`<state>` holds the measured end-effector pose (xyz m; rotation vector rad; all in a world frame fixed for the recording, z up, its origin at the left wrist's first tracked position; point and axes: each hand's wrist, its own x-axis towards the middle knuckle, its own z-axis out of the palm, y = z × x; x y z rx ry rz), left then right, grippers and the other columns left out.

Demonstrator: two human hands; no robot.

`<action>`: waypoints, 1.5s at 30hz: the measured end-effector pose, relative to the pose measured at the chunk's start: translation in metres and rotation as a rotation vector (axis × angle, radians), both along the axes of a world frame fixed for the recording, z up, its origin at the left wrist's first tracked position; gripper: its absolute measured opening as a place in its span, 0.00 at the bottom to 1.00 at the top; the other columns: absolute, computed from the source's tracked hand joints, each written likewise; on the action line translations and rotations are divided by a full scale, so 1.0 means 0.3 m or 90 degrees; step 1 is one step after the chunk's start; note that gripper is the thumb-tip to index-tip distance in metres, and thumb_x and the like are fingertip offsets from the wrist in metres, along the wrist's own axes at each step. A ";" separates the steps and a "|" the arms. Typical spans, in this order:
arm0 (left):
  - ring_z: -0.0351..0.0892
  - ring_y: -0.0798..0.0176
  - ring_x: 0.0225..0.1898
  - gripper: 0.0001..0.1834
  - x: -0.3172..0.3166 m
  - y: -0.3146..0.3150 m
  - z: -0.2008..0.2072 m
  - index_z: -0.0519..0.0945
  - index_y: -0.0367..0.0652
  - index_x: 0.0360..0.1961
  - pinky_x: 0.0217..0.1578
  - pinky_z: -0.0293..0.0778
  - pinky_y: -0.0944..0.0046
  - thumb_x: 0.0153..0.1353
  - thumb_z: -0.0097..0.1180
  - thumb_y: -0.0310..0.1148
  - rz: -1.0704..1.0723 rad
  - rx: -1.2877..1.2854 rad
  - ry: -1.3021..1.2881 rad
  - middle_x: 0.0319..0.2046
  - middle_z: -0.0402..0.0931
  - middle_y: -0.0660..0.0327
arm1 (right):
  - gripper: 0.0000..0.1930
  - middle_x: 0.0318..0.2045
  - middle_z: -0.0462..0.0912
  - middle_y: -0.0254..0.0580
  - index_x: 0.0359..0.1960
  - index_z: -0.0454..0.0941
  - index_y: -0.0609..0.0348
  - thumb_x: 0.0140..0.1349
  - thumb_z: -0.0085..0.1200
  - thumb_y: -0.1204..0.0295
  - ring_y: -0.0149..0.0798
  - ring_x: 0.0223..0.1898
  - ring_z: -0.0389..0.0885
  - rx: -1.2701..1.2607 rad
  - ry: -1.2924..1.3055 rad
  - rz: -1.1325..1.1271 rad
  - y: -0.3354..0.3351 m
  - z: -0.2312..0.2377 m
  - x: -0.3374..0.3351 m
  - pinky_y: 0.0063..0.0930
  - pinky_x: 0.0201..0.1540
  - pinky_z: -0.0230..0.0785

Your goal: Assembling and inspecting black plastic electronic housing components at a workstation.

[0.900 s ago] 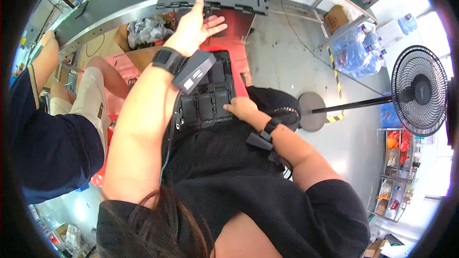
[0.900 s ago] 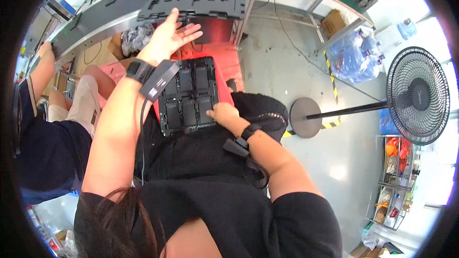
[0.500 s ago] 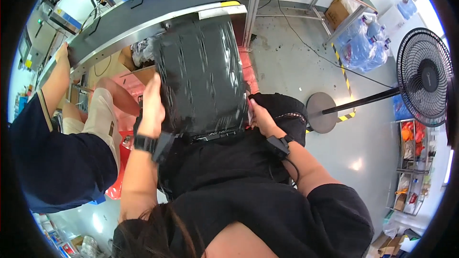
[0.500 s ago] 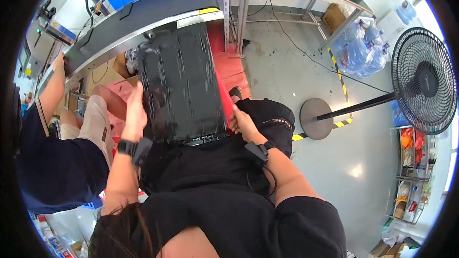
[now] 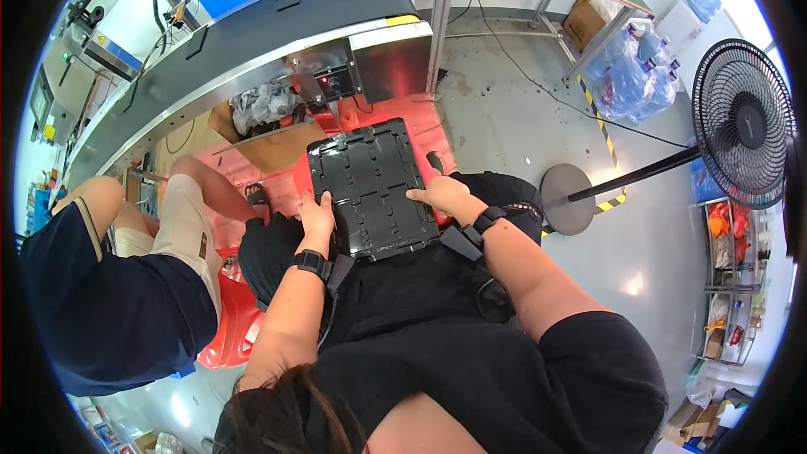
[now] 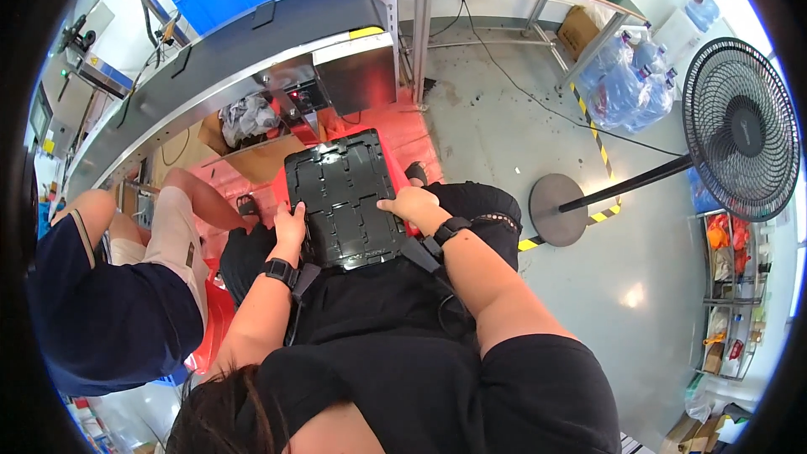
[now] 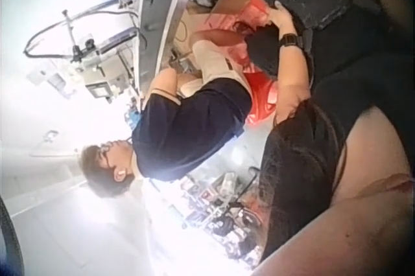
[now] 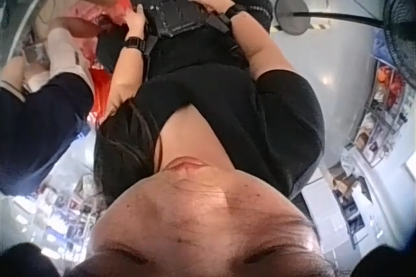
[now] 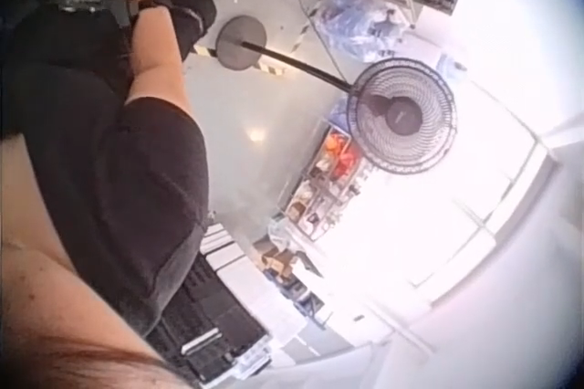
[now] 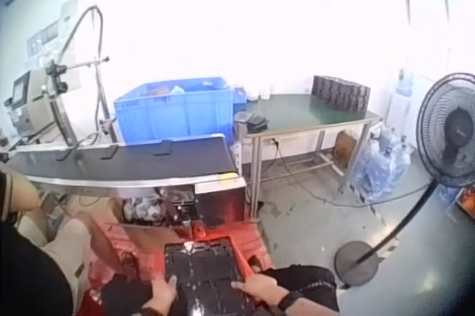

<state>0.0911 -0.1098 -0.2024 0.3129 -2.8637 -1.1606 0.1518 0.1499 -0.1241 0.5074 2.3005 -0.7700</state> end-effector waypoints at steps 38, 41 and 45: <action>0.78 0.47 0.38 0.22 -0.934 0.264 0.842 0.80 0.35 0.34 0.39 0.73 0.54 0.45 0.60 0.44 -0.213 -0.296 0.140 0.34 0.76 0.42 | 0.19 0.23 0.74 0.31 0.29 0.78 0.54 0.54 0.51 0.50 0.25 0.20 0.68 -0.401 0.276 0.118 -0.054 0.554 -0.427 0.16 0.20 0.58; 0.77 0.46 0.33 0.17 -0.952 0.272 0.772 0.78 0.34 0.30 0.35 0.72 0.52 0.47 0.55 0.40 -0.273 -0.206 0.271 0.26 0.76 0.42 | 0.18 0.15 0.65 0.34 0.26 0.68 0.64 0.60 0.46 0.58 0.30 0.11 0.63 -0.485 0.064 -0.079 -0.138 0.234 -0.317 0.27 0.12 0.56; 0.75 0.42 0.28 0.18 -0.859 0.273 0.746 0.75 0.32 0.25 0.30 0.70 0.48 0.55 0.49 0.41 -0.332 -0.055 0.281 0.22 0.73 0.43 | 0.21 0.30 0.79 0.57 0.33 0.76 0.69 0.58 0.46 0.58 0.51 0.32 0.78 -0.081 0.266 0.082 -0.213 -0.147 -0.265 0.41 0.35 0.70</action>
